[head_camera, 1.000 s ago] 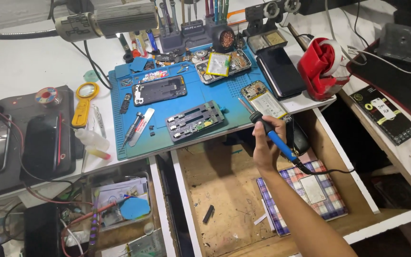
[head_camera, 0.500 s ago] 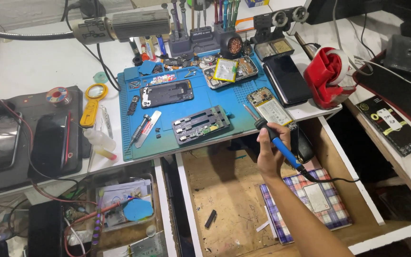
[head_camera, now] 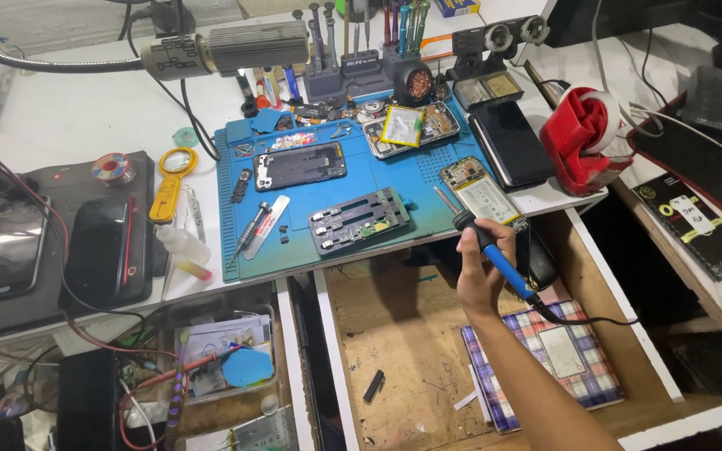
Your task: The person uses a soldering iron and solder wire to work on a small circuit board held in a fixture. They repeatedly apply heat and solder to specific points on the board, occasionally using tweezers to adjust components.
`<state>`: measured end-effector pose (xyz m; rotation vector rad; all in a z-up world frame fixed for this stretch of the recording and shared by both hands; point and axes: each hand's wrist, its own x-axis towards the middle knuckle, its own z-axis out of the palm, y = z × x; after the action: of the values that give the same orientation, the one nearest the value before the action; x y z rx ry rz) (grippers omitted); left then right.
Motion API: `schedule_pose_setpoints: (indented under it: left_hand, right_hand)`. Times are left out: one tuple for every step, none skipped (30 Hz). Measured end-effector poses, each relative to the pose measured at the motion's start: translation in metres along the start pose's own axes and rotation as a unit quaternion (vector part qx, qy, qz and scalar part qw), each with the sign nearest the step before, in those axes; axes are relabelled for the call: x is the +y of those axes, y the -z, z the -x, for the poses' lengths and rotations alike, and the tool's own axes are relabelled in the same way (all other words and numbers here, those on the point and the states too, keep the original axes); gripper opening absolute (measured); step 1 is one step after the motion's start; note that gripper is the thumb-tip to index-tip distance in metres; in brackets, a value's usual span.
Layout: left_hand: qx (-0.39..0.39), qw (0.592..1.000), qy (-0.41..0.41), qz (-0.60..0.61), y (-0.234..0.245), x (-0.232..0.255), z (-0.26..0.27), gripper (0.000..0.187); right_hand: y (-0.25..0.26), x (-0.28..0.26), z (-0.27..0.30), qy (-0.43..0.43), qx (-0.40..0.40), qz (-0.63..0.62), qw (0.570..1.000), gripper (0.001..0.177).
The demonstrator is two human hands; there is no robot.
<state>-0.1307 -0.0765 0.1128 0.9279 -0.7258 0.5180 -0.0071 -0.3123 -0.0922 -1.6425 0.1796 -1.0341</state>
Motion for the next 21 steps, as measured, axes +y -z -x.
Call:
schedule_pose_setpoints:
  left_hand:
    - [0.007,1.000,0.007,0.022,0.003,-0.004,0.000,0.004]
    - [0.014,0.999,0.014,0.045,0.005,-0.009,-0.002,0.004]
    - [0.019,0.997,0.017,0.067,0.007,-0.014,-0.004,0.004]
    - [0.025,0.995,0.020,0.089,0.009,-0.020,-0.006,0.004]
    - [0.030,0.993,0.024,0.109,0.011,-0.024,-0.009,0.004]
    - [0.036,0.991,0.028,0.128,0.013,-0.028,-0.012,0.004]
    - [0.042,0.988,0.034,0.146,0.015,-0.031,-0.014,0.004]
    - [0.048,0.985,0.039,0.164,0.020,-0.035,-0.018,0.004]
    - [0.056,0.981,0.044,0.179,0.023,-0.038,-0.020,0.004]
    - [0.065,0.977,0.050,0.195,0.025,-0.039,-0.022,0.005]
    - [0.066,0.979,0.049,0.188,0.039,-0.059,-0.028,0.005]
    - [0.037,0.999,0.034,-0.004,0.054,-0.078,-0.034,0.003]
    - [0.006,0.981,0.017,-0.195,0.069,-0.098,-0.042,0.009]
    - [0.006,0.980,0.016,-0.200,0.084,-0.121,-0.032,0.009]
    - [0.032,0.968,0.104,-0.227,0.099,-0.145,-0.023,0.006]
    - [0.059,0.947,0.191,-0.251,0.114,-0.169,-0.014,0.007]
    - [0.061,0.946,0.189,-0.255,0.114,-0.174,-0.012,0.007]
    - [0.019,0.930,0.219,-0.296,0.114,-0.180,-0.010,0.007]
    - [-0.023,0.909,0.247,-0.335,0.113,-0.186,-0.009,0.008]
    - [-0.021,0.909,0.245,-0.338,0.120,-0.201,-0.002,0.008]
    - [-0.078,0.896,0.222,-0.376,0.127,-0.217,0.006,0.009]
  right_hand:
    - [0.000,-0.001,0.000,-0.002,0.000,-0.002,1.000,0.021]
    - [0.001,-0.003,0.002,-0.002,0.001,-0.003,1.000,0.021]
    - [0.001,-0.004,0.001,-0.006,0.001,-0.002,1.000,0.021]
    - [0.001,-0.006,0.000,-0.009,0.001,-0.002,1.000,0.021]
    - [0.001,-0.006,0.000,-0.009,0.001,-0.006,1.000,0.021]
    - [0.001,-0.006,-0.001,-0.006,0.001,-0.006,1.000,0.021]
    - [0.001,-0.006,0.001,-0.006,0.000,-0.006,1.000,0.022]
    - [0.001,-0.010,0.000,-0.008,0.000,-0.011,1.000,0.022]
    - [0.000,-0.015,0.001,-0.037,-0.002,-0.023,0.999,0.025]
    - [0.000,-0.019,0.002,-0.065,-0.004,-0.035,0.997,0.028]
    - [-0.001,-0.015,0.004,-0.069,-0.008,-0.039,0.997,0.028]
    - [-0.001,-0.010,0.006,-0.039,-0.016,-0.025,0.999,0.025]
    - [-0.002,-0.007,0.007,-0.008,-0.023,-0.012,1.000,0.021]
    - [-0.003,-0.008,0.010,-0.010,-0.026,-0.016,0.999,0.021]
    - [-0.004,-0.009,0.012,-0.009,-0.033,-0.017,0.999,0.021]
    - [-0.005,-0.010,0.014,-0.008,-0.039,-0.018,0.999,0.021]
    - [-0.006,-0.011,0.016,-0.008,-0.042,-0.022,0.999,0.021]
    - [-0.007,-0.011,0.018,-0.007,-0.040,-0.026,0.999,0.021]
    - [-0.008,-0.011,0.019,-0.006,-0.037,-0.030,0.999,0.020]
    - [-0.008,-0.011,0.019,-0.005,-0.039,-0.034,0.999,0.020]
    - [-0.006,-0.011,0.019,-0.004,-0.040,-0.033,0.999,0.021]
